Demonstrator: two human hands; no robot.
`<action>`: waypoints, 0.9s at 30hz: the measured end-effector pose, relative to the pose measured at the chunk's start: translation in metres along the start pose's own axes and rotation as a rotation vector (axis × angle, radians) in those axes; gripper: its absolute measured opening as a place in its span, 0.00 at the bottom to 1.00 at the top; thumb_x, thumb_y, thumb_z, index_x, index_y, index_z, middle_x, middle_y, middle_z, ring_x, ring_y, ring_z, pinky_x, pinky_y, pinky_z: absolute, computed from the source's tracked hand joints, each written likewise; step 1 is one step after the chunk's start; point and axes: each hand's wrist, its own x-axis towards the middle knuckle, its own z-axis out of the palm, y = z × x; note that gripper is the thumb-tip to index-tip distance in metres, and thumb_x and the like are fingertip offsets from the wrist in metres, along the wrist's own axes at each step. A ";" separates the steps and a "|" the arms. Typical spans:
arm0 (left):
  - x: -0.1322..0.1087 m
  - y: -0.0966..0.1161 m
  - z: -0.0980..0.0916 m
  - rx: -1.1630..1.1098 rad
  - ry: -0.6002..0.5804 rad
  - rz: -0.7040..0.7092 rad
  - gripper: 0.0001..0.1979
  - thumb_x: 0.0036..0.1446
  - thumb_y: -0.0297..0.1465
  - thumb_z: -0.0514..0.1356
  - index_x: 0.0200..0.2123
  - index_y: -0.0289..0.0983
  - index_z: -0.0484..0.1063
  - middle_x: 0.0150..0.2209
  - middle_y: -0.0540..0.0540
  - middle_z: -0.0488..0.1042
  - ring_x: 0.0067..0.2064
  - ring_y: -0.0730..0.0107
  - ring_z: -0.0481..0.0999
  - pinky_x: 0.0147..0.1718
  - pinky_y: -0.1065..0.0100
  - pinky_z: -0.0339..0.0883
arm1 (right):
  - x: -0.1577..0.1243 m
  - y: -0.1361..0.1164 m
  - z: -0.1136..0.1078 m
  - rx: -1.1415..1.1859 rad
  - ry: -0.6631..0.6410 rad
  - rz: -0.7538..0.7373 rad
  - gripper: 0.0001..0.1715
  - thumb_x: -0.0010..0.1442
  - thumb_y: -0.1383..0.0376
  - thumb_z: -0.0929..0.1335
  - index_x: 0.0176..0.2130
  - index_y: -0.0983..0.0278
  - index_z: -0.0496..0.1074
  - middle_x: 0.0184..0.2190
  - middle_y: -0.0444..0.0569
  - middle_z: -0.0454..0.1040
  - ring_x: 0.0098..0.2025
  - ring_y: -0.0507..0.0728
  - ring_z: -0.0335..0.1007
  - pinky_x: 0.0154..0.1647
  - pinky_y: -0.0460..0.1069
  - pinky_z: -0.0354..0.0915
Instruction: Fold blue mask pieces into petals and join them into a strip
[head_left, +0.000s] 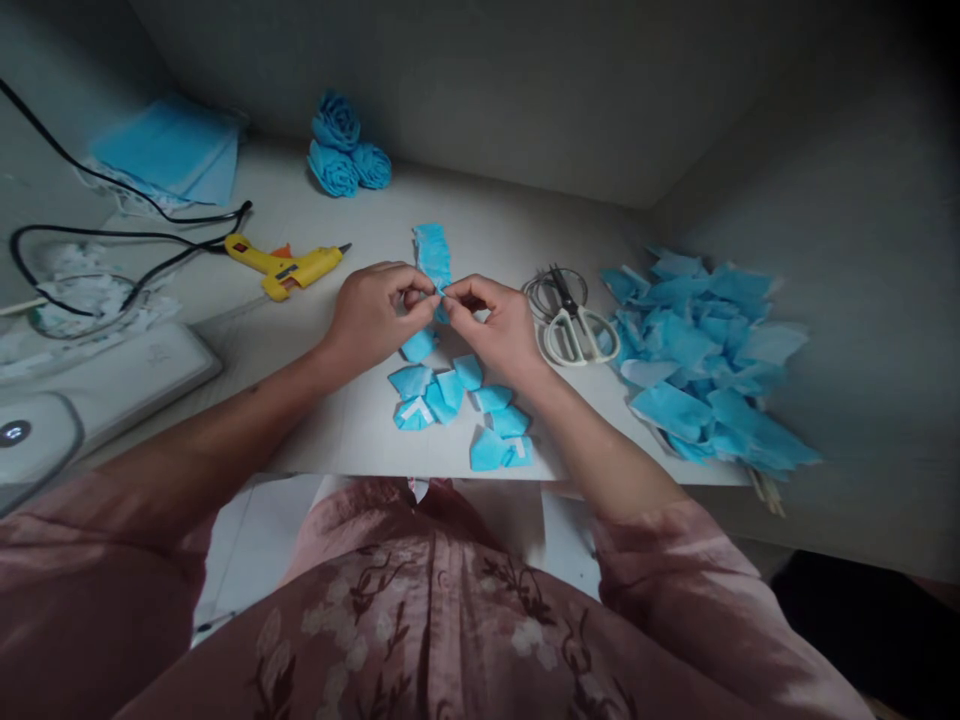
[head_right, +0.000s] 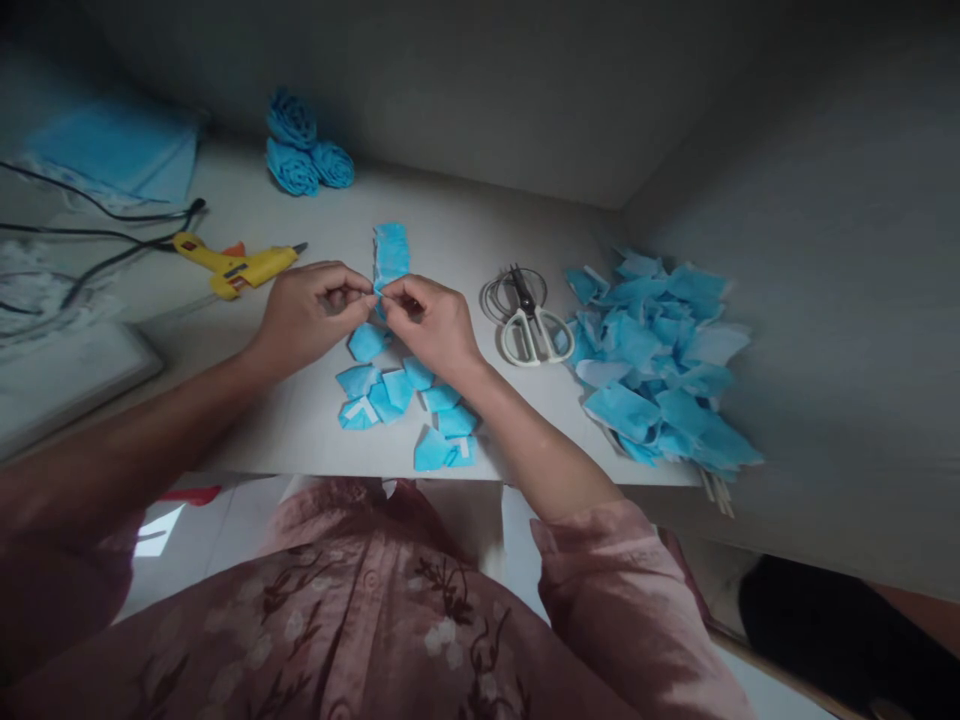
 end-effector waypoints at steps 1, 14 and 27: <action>0.000 -0.001 0.000 0.013 0.004 0.009 0.03 0.56 0.29 0.63 0.32 0.39 0.79 0.28 0.50 0.75 0.32 0.67 0.72 0.38 0.64 0.65 | 0.000 0.000 0.000 -0.003 0.000 -0.008 0.10 0.63 0.59 0.69 0.35 0.62 0.78 0.32 0.45 0.80 0.36 0.54 0.73 0.43 0.49 0.69; -0.001 -0.002 0.001 0.014 0.010 0.017 0.04 0.55 0.28 0.64 0.32 0.39 0.80 0.28 0.49 0.77 0.32 0.67 0.74 0.37 0.65 0.67 | -0.001 0.002 -0.001 -0.024 -0.012 -0.001 0.11 0.65 0.58 0.70 0.35 0.62 0.77 0.31 0.44 0.79 0.35 0.54 0.72 0.42 0.49 0.69; -0.001 -0.005 0.001 -0.007 -0.009 0.012 0.06 0.56 0.28 0.61 0.33 0.40 0.80 0.30 0.49 0.78 0.32 0.68 0.73 0.37 0.66 0.67 | 0.000 0.000 -0.002 0.023 -0.009 0.008 0.10 0.63 0.59 0.70 0.34 0.62 0.77 0.30 0.44 0.78 0.34 0.53 0.72 0.41 0.49 0.68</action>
